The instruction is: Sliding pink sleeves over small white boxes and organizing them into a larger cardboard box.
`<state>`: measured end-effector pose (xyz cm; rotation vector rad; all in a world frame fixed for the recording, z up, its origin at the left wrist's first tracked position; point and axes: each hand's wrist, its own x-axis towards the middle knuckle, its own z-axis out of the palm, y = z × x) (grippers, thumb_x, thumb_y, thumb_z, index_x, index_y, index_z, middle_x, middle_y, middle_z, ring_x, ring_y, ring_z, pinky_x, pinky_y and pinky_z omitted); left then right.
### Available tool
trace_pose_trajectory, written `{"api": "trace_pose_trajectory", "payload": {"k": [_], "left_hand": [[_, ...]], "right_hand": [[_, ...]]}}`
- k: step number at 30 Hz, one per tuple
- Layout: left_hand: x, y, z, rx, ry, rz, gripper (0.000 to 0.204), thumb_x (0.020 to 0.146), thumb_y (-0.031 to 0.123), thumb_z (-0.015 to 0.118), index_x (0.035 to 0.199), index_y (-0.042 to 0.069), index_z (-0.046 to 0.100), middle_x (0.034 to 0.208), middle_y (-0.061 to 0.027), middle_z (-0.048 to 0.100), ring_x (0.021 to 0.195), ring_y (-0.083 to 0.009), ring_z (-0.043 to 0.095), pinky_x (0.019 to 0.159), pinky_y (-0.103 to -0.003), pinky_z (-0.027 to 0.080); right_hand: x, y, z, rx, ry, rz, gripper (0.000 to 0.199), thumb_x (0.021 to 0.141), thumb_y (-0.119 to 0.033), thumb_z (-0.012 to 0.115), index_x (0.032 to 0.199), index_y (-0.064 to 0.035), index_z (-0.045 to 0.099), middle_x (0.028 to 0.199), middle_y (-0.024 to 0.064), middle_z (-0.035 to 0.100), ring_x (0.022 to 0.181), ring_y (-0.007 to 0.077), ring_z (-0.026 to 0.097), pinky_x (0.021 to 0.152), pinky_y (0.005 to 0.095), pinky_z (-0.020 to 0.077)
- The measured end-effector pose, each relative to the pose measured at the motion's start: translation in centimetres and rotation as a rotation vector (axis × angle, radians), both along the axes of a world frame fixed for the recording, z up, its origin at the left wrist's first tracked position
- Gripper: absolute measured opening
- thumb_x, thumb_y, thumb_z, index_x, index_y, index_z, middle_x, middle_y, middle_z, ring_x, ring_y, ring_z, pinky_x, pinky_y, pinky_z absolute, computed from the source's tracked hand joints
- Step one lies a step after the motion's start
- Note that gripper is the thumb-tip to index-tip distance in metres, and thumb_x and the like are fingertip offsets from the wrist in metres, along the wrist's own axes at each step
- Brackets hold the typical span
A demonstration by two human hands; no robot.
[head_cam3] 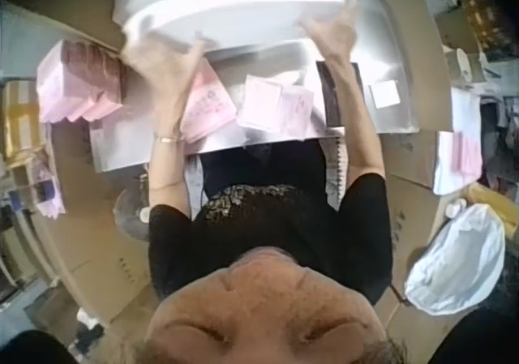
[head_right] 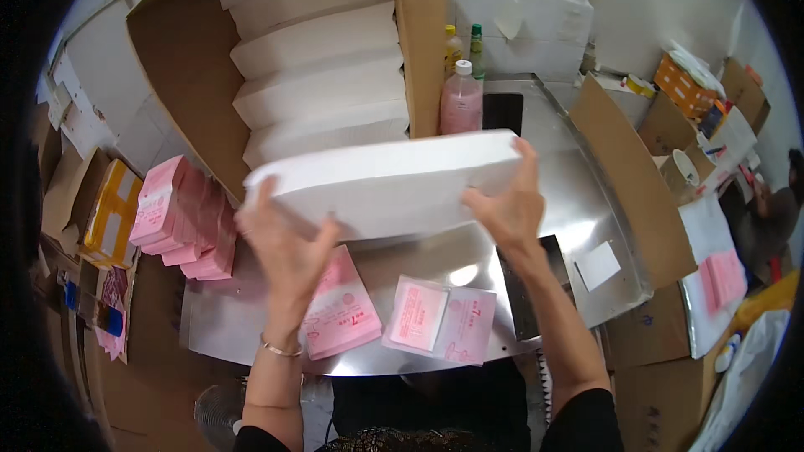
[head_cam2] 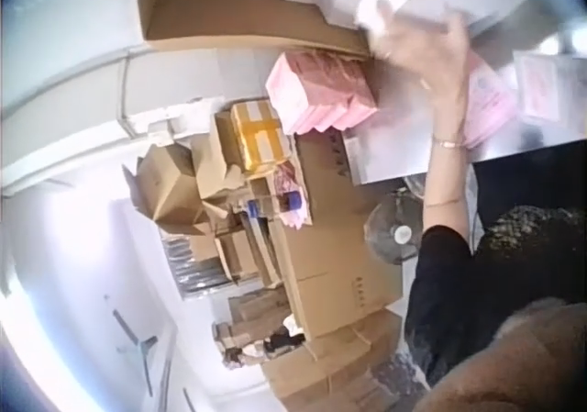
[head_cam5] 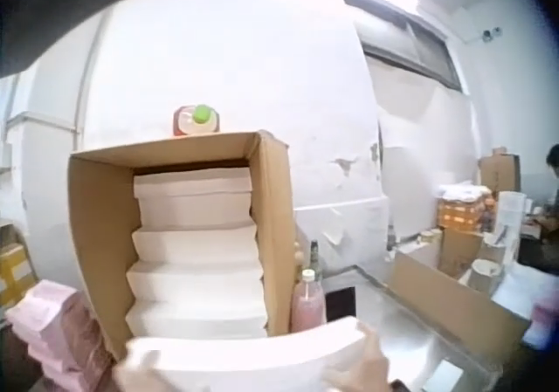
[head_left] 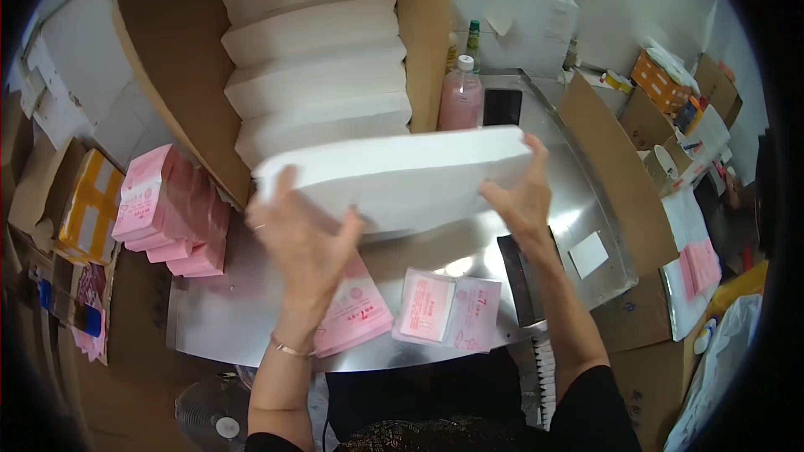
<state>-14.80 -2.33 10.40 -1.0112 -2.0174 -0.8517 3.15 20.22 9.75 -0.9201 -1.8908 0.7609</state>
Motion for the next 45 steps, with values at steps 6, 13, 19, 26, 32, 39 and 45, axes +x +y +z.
{"api": "trace_pose_trajectory", "payload": {"k": [6, 13, 19, 26, 32, 39, 45], "left_hand": [[0.4, 5.9, -3.9, -0.704, -0.679, -0.123, 0.091, 0.082, 0.055, 0.069, 0.155, 0.014, 0.034, 0.137, -0.0381, 0.045, 0.127, -0.0532, 0.047, 0.102, -0.063, 0.04], [-1.1, 6.3, -6.1, -0.388, -0.785, -0.403, 0.08, 0.079, 0.037, 0.069, 0.151, 0.012, 0.045, 0.147, -0.0388, 0.038, 0.136, -0.0514, 0.042, 0.112, -0.048, 0.038], [-2.5, 6.5, -6.8, -0.416, -0.761, -0.385, 0.084, 0.079, 0.035, 0.07, 0.151, 0.005, 0.041, 0.146, -0.0389, 0.039, 0.137, -0.0489, 0.043, 0.111, -0.047, 0.04], [-1.5, 4.6, -4.8, -0.213, -0.888, -0.214, 0.092, 0.081, 0.032, 0.074, 0.148, -0.012, 0.029, 0.137, -0.0384, 0.051, 0.13, -0.0463, 0.052, 0.106, -0.043, 0.044], [-2.5, 6.7, -8.8, -0.273, -0.86, -0.368, 0.078, 0.087, 0.032, 0.056, 0.149, -0.007, 0.028, 0.131, -0.042, 0.05, 0.12, -0.0545, 0.053, 0.103, -0.051, 0.043], [-1.9, 6.5, -8.3, -0.219, -0.967, -0.591, 0.076, 0.091, 0.032, 0.054, 0.151, -0.006, 0.027, 0.127, -0.0325, 0.057, 0.116, -0.0446, 0.059, 0.101, -0.046, 0.045], [-3.0, 5.0, -6.3, -0.313, -1.16, -0.603, 0.061, 0.096, 0.036, 0.054, 0.138, -0.007, 0.049, 0.12, -0.0284, 0.065, 0.113, -0.0395, 0.063, 0.096, -0.042, 0.048]], "right_hand": [[9.0, 7.6, -6.3, 0.061, -0.548, -0.023, 0.09, 0.074, -0.047, 0.081, 0.145, -0.0028, 0.048, 0.117, 0.0287, 0.064, 0.11, 0.0438, 0.063, 0.096, 0.0465, 0.0486], [9.8, 5.1, -10.5, 0.309, -0.194, 0.136, 0.063, 0.067, -0.02, 0.084, 0.122, -0.0103, 0.053, 0.143, 0.0266, 0.036, 0.129, 0.051, 0.043, 0.108, 0.053, 0.0409], [7.9, 4.6, -10.9, 0.431, -0.219, -0.015, 0.059, 0.059, -0.015, 0.08, 0.111, -0.0049, 0.052, 0.137, 0.0303, 0.039, 0.125, 0.0509, 0.044, 0.101, 0.0529, 0.0433], [15.2, 7.9, -7.3, 0.879, -0.728, -0.35, 0.042, 0.065, -0.009, 0.071, 0.105, -0.0027, 0.061, 0.139, 0.0281, 0.045, 0.132, 0.0465, 0.041, 0.106, 0.0601, 0.0337], [8.0, 2.5, -6.6, 0.356, -0.408, 0.235, 0.07, 0.063, -0.028, 0.079, 0.128, -0.0109, 0.059, 0.144, 0.0304, 0.041, 0.135, 0.0495, 0.04, 0.11, 0.0605, 0.0331], [5.1, 3.0, -10.5, 0.537, -0.154, 0.067, 0.056, 0.055, -0.012, 0.076, 0.106, -0.003, 0.054, 0.127, 0.0254, 0.05, 0.108, 0.0449, 0.052, 0.094, 0.0504, 0.0447], [8.4, 4.7, -6.9, 1.016, -1.164, -0.115, 0.054, 0.062, -0.02, 0.082, 0.111, -0.0064, 0.065, 0.134, 0.0193, 0.05, 0.125, 0.0408, 0.048, 0.095, 0.0539, 0.0424]]}}
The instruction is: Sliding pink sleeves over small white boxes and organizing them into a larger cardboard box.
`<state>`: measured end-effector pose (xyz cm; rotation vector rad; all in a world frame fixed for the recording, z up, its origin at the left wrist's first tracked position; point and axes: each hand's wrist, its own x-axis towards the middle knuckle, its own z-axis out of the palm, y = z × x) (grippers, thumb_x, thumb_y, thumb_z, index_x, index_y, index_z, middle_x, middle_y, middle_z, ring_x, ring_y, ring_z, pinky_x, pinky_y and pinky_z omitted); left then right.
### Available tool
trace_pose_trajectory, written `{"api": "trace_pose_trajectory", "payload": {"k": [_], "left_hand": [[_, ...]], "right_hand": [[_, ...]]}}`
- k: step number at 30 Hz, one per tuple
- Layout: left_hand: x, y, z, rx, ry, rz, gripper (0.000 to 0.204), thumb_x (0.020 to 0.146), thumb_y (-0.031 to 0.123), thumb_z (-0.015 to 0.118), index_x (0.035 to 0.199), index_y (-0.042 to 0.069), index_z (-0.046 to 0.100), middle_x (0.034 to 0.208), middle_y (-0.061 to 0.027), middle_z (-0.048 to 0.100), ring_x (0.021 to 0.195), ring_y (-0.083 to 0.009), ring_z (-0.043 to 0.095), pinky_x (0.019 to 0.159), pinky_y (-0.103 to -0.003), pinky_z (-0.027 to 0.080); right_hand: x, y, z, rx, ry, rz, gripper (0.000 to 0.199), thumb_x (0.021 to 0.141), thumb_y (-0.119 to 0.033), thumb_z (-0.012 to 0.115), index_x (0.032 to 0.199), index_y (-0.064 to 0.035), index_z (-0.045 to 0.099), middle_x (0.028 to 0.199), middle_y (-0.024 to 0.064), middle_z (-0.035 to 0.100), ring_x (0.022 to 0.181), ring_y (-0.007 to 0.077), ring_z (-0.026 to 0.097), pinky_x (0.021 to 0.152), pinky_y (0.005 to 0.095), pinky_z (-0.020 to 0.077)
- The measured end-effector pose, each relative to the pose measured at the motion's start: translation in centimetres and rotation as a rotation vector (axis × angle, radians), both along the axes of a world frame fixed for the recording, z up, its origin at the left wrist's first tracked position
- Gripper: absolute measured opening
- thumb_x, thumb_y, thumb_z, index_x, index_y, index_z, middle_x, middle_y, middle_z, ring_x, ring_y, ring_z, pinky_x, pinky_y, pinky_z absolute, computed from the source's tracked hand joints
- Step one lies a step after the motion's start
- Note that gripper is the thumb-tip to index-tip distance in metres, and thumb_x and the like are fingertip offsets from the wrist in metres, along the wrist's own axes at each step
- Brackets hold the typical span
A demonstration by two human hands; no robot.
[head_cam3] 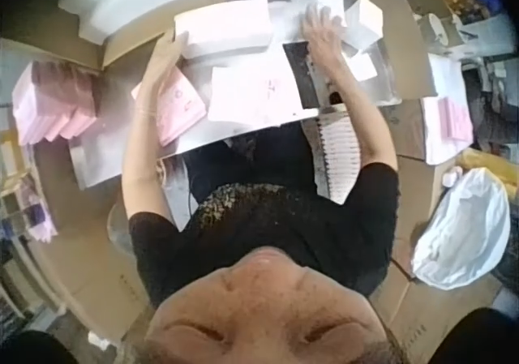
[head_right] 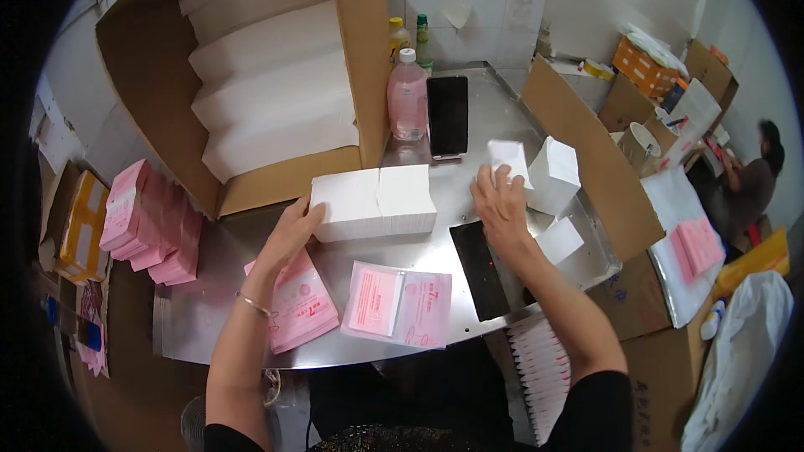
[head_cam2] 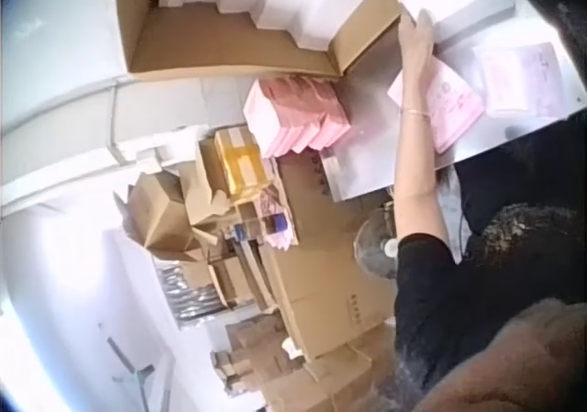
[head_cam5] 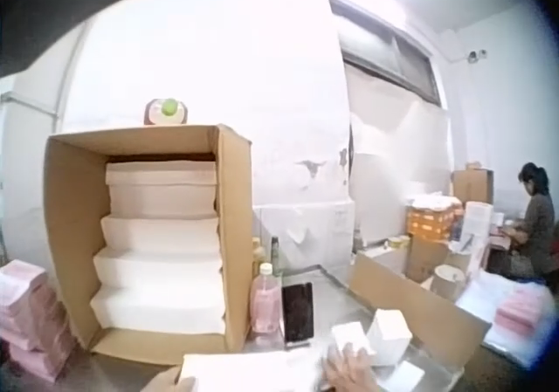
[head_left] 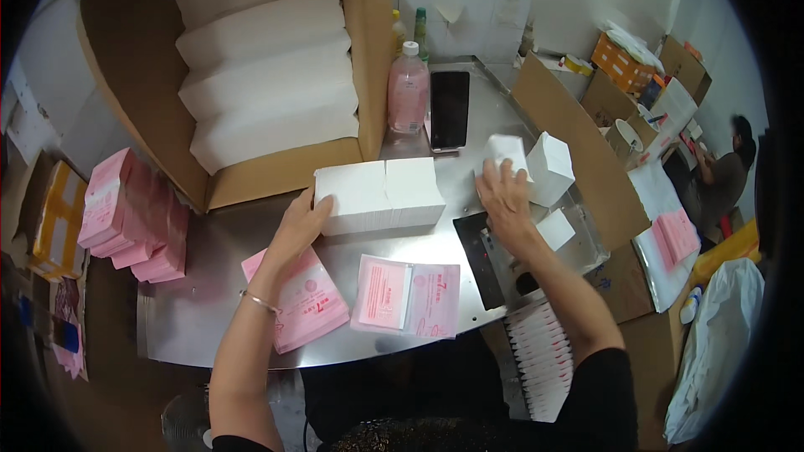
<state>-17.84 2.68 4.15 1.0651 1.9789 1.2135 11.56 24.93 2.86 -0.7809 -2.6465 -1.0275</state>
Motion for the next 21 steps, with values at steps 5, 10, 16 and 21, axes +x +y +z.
{"api": "trace_pose_trajectory", "payload": {"k": [5, 10, 16, 21], "left_hand": [[1.0, 2.7, 0.5, -0.018, 0.351, 0.149, 0.095, 0.086, 0.066, 0.061, 0.132, -0.017, 0.046, 0.121, -0.0368, 0.061, 0.117, -0.0476, 0.06, 0.101, -0.045, 0.048], [3.4, 5.5, 1.9, -0.363, 0.512, 0.169, 0.132, 0.071, 0.084, 0.063, 0.137, -0.025, 0.03, 0.126, -0.0393, 0.056, 0.119, -0.0462, 0.059, 0.101, -0.043, 0.049], [1.7, 4.2, 2.7, -0.493, 0.455, -0.016, 0.125, 0.066, 0.06, 0.076, 0.15, -0.012, 0.018, 0.143, -0.0326, 0.047, 0.129, -0.0431, 0.053, 0.103, -0.043, 0.049], [3.9, 5.4, 2.6, -0.563, 0.604, -0.056, 0.123, 0.064, 0.055, 0.079, 0.153, -0.005, 0.019, 0.146, -0.0328, 0.041, 0.13, -0.045, 0.05, 0.104, -0.045, 0.048]], "right_hand": [[-5.4, -6.5, 0.6, -0.661, 0.4, 0.299, 0.072, 0.064, -0.024, 0.08, 0.129, -0.0053, 0.054, 0.139, 0.0253, 0.044, 0.129, 0.046, 0.046, 0.104, 0.0543, 0.0411], [-11.8, -9.0, -3.8, -0.642, 0.812, 0.243, 0.066, 0.059, -0.017, 0.08, 0.116, -0.003, 0.05, 0.132, 0.0257, 0.045, 0.104, 0.0449, 0.053, 0.09, 0.0497, 0.0472], [-6.6, -4.3, -0.3, -0.547, 0.753, 0.265, 0.055, 0.057, -0.013, 0.077, 0.107, -0.0038, 0.053, 0.131, 0.0216, 0.048, 0.108, 0.0432, 0.052, 0.091, 0.049, 0.0461], [-4.7, -3.6, -0.3, -0.195, 0.077, 0.145, 0.058, 0.063, -0.014, 0.08, 0.118, -0.0072, 0.061, 0.14, 0.0186, 0.045, 0.127, 0.039, 0.047, 0.101, 0.0599, 0.0369]]}}
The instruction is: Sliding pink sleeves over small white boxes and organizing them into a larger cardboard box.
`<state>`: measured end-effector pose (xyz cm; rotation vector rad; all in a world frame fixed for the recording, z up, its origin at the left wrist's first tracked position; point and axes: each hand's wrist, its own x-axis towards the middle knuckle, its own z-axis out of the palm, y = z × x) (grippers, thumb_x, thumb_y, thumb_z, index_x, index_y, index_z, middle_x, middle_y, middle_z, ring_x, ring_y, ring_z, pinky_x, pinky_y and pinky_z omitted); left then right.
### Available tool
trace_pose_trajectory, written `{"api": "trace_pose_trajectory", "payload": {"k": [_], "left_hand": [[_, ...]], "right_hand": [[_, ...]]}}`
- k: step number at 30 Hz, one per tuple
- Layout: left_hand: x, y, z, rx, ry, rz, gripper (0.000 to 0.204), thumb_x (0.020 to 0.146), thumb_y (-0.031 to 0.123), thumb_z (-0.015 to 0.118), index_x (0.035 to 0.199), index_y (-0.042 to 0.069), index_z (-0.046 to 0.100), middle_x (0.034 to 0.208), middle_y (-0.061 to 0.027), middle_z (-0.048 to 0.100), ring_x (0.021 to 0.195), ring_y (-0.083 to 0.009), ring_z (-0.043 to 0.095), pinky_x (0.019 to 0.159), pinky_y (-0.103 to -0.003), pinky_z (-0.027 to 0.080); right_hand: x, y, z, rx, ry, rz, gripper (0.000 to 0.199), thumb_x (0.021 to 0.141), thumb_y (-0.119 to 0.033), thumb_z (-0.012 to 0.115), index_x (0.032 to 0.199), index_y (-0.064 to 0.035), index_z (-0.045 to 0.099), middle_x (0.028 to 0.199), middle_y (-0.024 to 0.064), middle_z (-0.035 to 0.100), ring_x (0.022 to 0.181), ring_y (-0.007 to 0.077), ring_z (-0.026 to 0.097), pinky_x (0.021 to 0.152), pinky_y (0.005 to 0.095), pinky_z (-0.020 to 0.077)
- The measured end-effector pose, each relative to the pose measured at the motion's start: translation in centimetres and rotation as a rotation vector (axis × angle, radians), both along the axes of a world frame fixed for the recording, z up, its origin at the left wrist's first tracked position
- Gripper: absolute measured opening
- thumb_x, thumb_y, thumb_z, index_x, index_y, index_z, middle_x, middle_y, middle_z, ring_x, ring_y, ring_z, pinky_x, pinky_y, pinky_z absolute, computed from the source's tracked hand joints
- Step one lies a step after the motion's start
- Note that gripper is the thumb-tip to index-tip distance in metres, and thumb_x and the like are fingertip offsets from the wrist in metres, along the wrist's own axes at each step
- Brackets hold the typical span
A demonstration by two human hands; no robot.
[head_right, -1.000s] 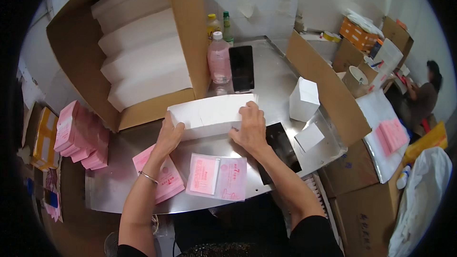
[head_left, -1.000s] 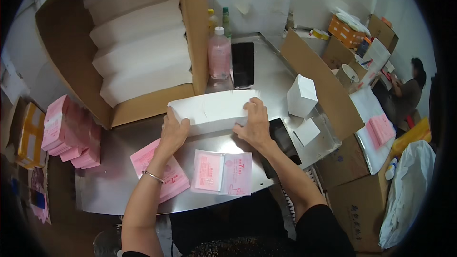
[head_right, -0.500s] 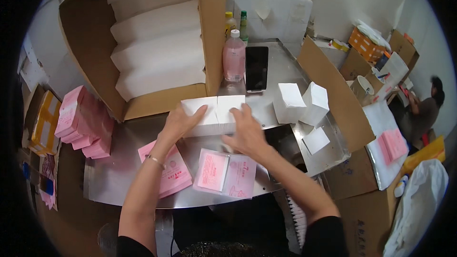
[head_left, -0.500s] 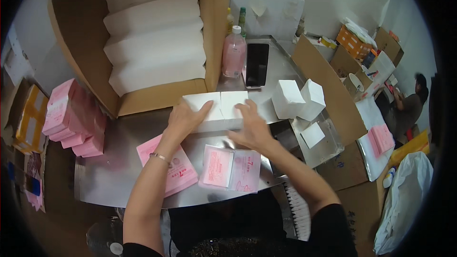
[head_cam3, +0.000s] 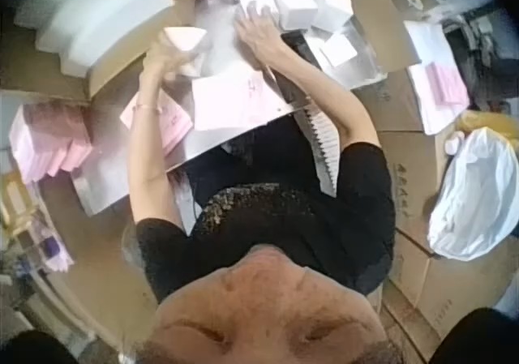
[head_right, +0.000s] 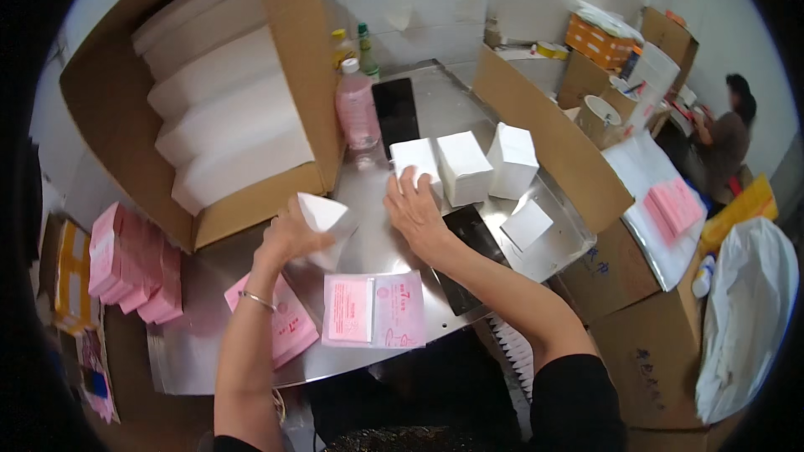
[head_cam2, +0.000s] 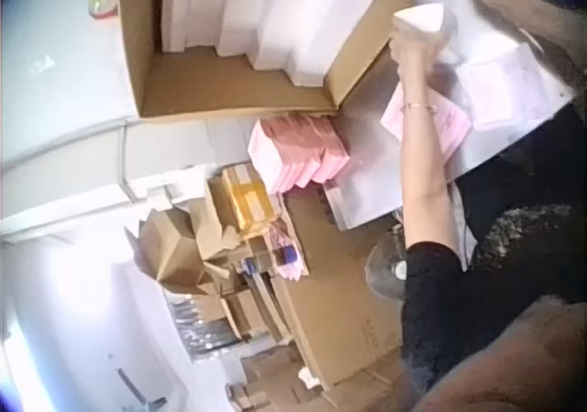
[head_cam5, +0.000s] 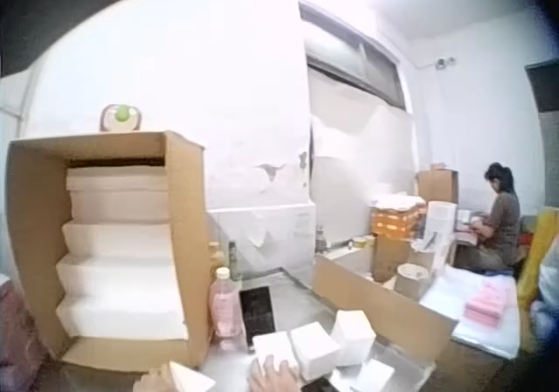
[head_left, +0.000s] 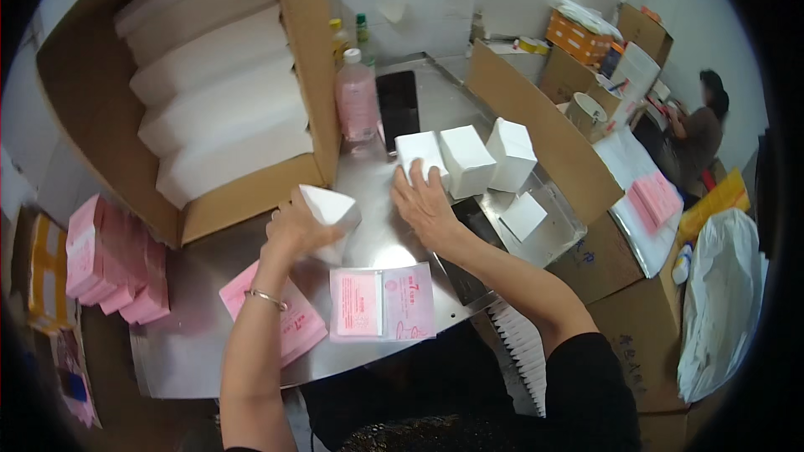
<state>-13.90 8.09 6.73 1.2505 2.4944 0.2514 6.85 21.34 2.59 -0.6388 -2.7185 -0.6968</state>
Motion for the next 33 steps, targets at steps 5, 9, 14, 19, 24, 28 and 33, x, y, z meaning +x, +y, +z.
{"api": "trace_pose_trajectory", "payload": {"k": [5, 9, 14, 19, 24, 28, 33], "left_hand": [[0.5, -0.3, 0.3, -0.029, 0.074, -0.01, 0.119, 0.061, 0.052, 0.082, 0.149, -0.004, 0.025, 0.139, -0.032, 0.047, 0.124, -0.0463, 0.055, 0.102, -0.046, 0.048], [-1.2, 0.2, -0.3, 0.171, -0.111, -0.089, 0.101, 0.066, 0.048, 0.079, 0.141, -0.005, 0.038, 0.12, -0.0256, 0.063, 0.11, -0.0387, 0.064, 0.096, -0.044, 0.051], [0.6, 4.8, -0.8, 0.471, -1.299, 0.157, 0.064, 0.081, 0.041, 0.07, 0.13, 0.003, 0.054, 0.114, -0.0131, 0.065, 0.103, -0.0273, 0.065, 0.088, -0.046, 0.054], [4.7, 7.6, -1.3, 0.421, -1.39, 0.154, 0.071, 0.083, 0.051, 0.065, 0.138, 0.009, 0.047, 0.132, -0.0137, 0.052, 0.121, -0.0298, 0.05, 0.095, -0.052, 0.044], [6.0, 11.2, -2.1, 0.399, -1.274, 0.079, 0.072, 0.084, 0.053, 0.06, 0.139, 0.009, 0.046, 0.136, -0.0152, 0.049, 0.123, -0.0322, 0.047, 0.094, -0.049, 0.043], [5.6, 14.3, -2.9, 0.427, -1.187, 0.012, 0.066, 0.085, 0.052, 0.06, 0.132, 0.007, 0.055, 0.125, -0.0141, 0.057, 0.114, -0.03, 0.053, 0.091, -0.044, 0.045], [10.8, 22.0, -4.7, 0.587, -1.114, -0.227, 0.068, 0.082, 0.052, 0.07, 0.124, -0.001, 0.061, 0.116, -0.016, 0.064, 0.101, -0.0233, 0.061, 0.084, -0.037, 0.05]], "right_hand": [[6.3, -1.2, -0.6, -0.208, 0.646, -0.181, 0.06, 0.067, -0.018, 0.08, 0.12, -0.0037, 0.057, 0.129, 0.0192, 0.053, 0.123, 0.0385, 0.048, 0.099, 0.0531, 0.0369], [15.2, -2.1, -4.5, -0.305, 0.373, -0.534, 0.052, 0.071, -0.014, 0.077, 0.118, -0.0033, 0.06, 0.109, 0.0166, 0.056, 0.102, 0.0351, 0.052, 0.09, 0.0473, 0.0428], [19.2, 1.9, -6.4, -0.416, 0.832, -0.269, 0.014, 0.085, -0.001, 0.056, 0.092, -0.0014, 0.067, 0.082, 0.0151, 0.058, 0.083, 0.0337, 0.059, 0.072, 0.0433, 0.047], [19.0, 11.6, -4.0, -0.599, 1.463, -0.41, 0.027, 0.098, -0.015, 0.056, 0.111, 0.0031, 0.071, 0.093, 0.0189, 0.072, 0.082, 0.0228, 0.067, 0.078, 0.0377, 0.0511], [16.8, 13.3, -5.3, -0.982, 1.474, -0.123, 0.025, 0.097, -0.015, 0.055, 0.1, 0.0062, 0.067, 0.079, -0.0011, 0.064, 0.065, 0.0064, 0.055, 0.059, 0.0265, 0.0448], [19.3, 5.8, -4.8, -0.836, 1.482, -0.434, 0.021, 0.096, -0.012, 0.053, 0.099, 0.0062, 0.064, 0.072, 0.0002, 0.054, 0.065, 0.0091, 0.051, 0.058, 0.029, 0.0421], [21.9, -3.2, -4.6, -0.725, 1.543, -0.627, 0.025, 0.099, -0.013, 0.058, 0.085, 0.0064, 0.052, 0.075, 0.0014, 0.049, 0.071, 0.0084, 0.043, 0.061, 0.0291, 0.0386]]}}
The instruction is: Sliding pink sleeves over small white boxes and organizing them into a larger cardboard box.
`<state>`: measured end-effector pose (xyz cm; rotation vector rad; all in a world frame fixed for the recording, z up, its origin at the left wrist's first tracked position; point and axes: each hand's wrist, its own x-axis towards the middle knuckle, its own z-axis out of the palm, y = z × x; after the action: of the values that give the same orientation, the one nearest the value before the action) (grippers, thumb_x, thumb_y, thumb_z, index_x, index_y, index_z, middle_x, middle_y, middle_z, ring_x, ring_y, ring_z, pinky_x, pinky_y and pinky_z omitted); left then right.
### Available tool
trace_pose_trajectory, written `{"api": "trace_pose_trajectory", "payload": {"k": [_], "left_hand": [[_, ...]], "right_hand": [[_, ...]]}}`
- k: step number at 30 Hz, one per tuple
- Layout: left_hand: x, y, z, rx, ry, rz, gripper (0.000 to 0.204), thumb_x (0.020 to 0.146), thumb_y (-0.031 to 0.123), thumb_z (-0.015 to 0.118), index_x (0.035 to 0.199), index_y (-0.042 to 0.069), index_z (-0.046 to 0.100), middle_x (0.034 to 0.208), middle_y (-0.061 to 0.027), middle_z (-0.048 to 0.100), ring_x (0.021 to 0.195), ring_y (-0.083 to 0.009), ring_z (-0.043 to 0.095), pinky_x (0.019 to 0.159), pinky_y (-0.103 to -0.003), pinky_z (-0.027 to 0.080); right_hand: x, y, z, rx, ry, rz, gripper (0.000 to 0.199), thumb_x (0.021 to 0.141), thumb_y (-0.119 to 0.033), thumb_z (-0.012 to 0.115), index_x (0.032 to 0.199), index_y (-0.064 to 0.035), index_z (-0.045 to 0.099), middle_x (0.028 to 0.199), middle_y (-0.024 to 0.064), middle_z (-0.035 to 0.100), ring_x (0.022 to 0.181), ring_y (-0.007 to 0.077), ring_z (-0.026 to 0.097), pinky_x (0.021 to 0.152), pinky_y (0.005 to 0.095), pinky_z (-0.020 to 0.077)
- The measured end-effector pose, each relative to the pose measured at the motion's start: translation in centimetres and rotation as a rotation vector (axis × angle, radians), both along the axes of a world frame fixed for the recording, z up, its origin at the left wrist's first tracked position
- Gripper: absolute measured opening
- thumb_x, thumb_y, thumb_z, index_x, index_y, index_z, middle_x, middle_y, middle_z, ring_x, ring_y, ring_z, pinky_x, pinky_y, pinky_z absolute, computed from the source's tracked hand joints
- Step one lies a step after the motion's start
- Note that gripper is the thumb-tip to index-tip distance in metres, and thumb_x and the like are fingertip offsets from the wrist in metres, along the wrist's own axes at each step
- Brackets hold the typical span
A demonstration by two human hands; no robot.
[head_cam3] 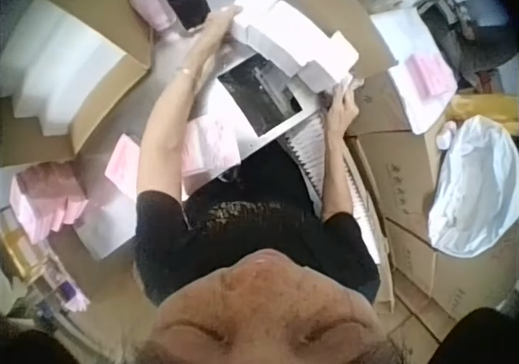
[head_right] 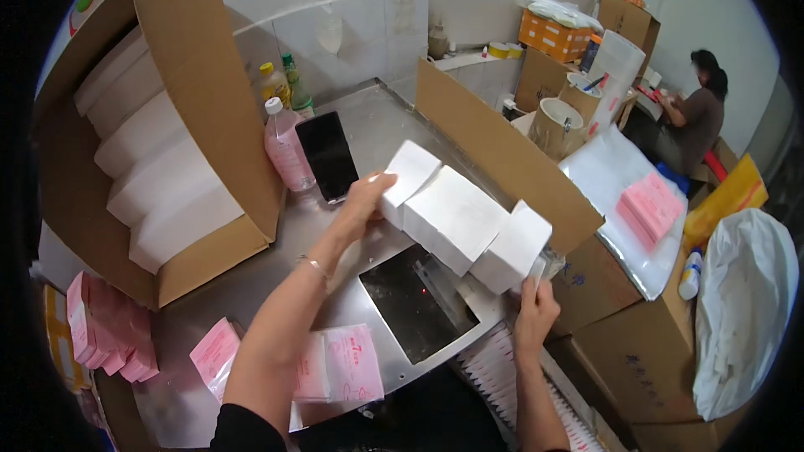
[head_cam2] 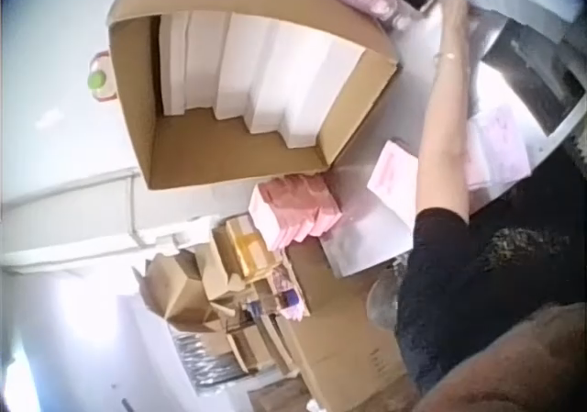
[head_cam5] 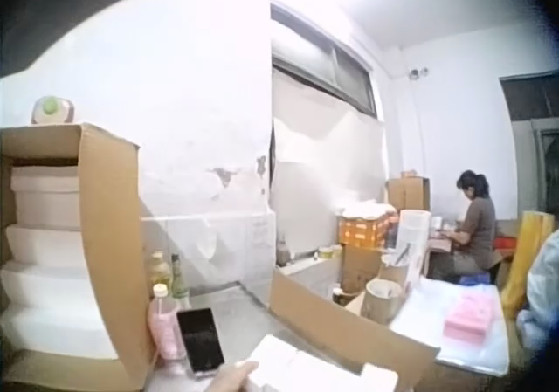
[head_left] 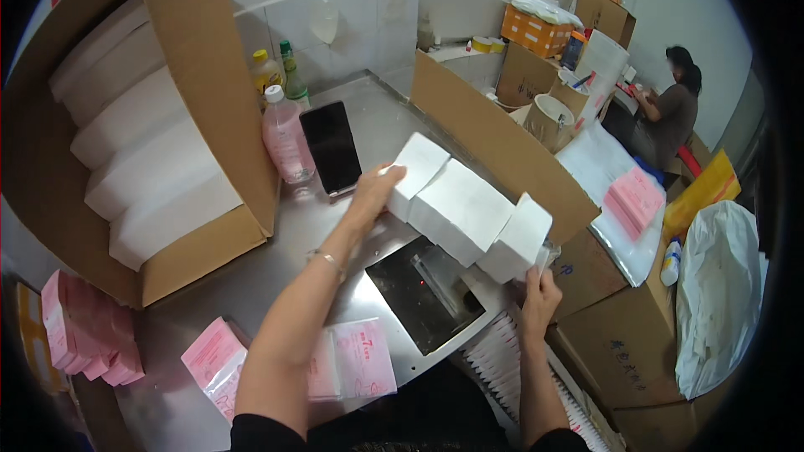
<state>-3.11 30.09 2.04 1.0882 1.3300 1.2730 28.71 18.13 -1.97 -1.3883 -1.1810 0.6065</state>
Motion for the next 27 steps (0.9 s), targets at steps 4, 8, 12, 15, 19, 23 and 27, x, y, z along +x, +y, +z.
{"api": "trace_pose_trajectory", "payload": {"k": [4, 8, 12, 15, 19, 23, 27], "left_hand": [[1.9, 6.7, -3.3, 0.142, 0.07, 0.161, 0.093, 0.083, 0.06, 0.07, 0.136, -0.012, 0.045, 0.127, -0.0283, 0.058, 0.117, -0.0329, 0.059, 0.101, -0.037, 0.046], [1.9, 5.8, -2.3, 0.124, 0.28, 0.217, 0.1, 0.087, 0.064, 0.063, 0.144, -0.014, 0.036, 0.141, -0.0356, 0.047, 0.133, -0.042, 0.049, 0.111, -0.04, 0.039], [-0.1, -2.2, 0.4, 0.145, 0.541, 0.041, 0.071, 0.093, 0.044, 0.064, 0.139, -0.007, 0.048, 0.129, -0.0307, 0.06, 0.121, -0.0391, 0.06, 0.103, -0.041, 0.046], [0.5, -11.2, 3.9, 0.063, 0.507, -0.363, 0.052, 0.094, 0.029, 0.065, 0.135, -0.001, 0.055, 0.116, -0.0237, 0.069, 0.107, -0.0341, 0.068, 0.092, -0.041, 0.052], [0.9, -23.2, 5.3, 0.215, 0.742, -0.577, 0.049, 0.094, 0.022, 0.065, 0.137, 0.003, 0.053, 0.106, -0.0225, 0.069, 0.096, -0.0374, 0.067, 0.088, -0.042, 0.053], [1.7, -31.3, 4.8, 0.291, 1.202, -0.203, 0.054, 0.084, 0.024, 0.075, 0.131, 0.005, 0.056, 0.125, -0.0225, 0.057, 0.118, -0.0409, 0.053, 0.099, -0.054, 0.04], [1.9, -33.2, -2.9, 0.166, 1.445, 0.277, 0.048, 0.084, 0.036, 0.074, 0.119, 0.006, 0.062, 0.138, -0.0213, 0.05, 0.124, -0.0433, 0.044, 0.1, -0.053, 0.034]], "right_hand": [[-2.7, -1.3, -0.3, 0.083, 0.201, 0.114, 0.023, 0.1, -0.011, 0.058, 0.085, 0.0061, 0.053, 0.079, -0.0001, 0.048, 0.076, 0.0079, 0.046, 0.065, 0.0271, 0.0417], [0.7, -1.2, 1.5, -0.034, -0.137, 0.252, 0.015, 0.096, -0.007, 0.062, 0.089, 0.0051, 0.058, 0.083, 0.0068, 0.056, 0.076, 0.0125, 0.051, 0.071, 0.0301, 0.0462], [1.5, -1.4, 8.4, 0.449, -0.489, -0.176, 0.025, 0.093, 0.0, 0.061, 0.115, 0.0016, 0.071, 0.1, 0.0104, 0.06, 0.089, 0.0214, 0.058, 0.075, 0.0309, 0.0471], [-1.2, 2.1, 9.4, 0.678, -0.972, -0.022, 0.033, 0.073, -0.005, 0.071, 0.106, -0.0063, 0.074, 0.104, 0.0086, 0.063, 0.098, 0.0287, 0.059, 0.083, 0.0439, 0.0436], [-3.3, 4.2, 7.8, 0.57, -1.124, 0.06, 0.024, 0.073, -0.01, 0.074, 0.097, -0.0086, 0.073, 0.095, 0.0061, 0.059, 0.099, 0.0257, 0.055, 0.085, 0.043, 0.0398], [-3.5, 4.2, 7.8, 0.56, -1.191, 0.097, 0.014, 0.075, -0.013, 0.072, 0.088, -0.0078, 0.071, 0.091, 0.007, 0.057, 0.094, 0.0258, 0.054, 0.088, 0.0456, 0.038], [-4.5, 4.3, 6.8, 0.589, -1.143, 0.123, 0.012, 0.082, -0.016, 0.07, 0.084, -0.0046, 0.068, 0.084, 0.0091, 0.055, 0.09, 0.0271, 0.054, 0.09, 0.0471, 0.0397]]}}
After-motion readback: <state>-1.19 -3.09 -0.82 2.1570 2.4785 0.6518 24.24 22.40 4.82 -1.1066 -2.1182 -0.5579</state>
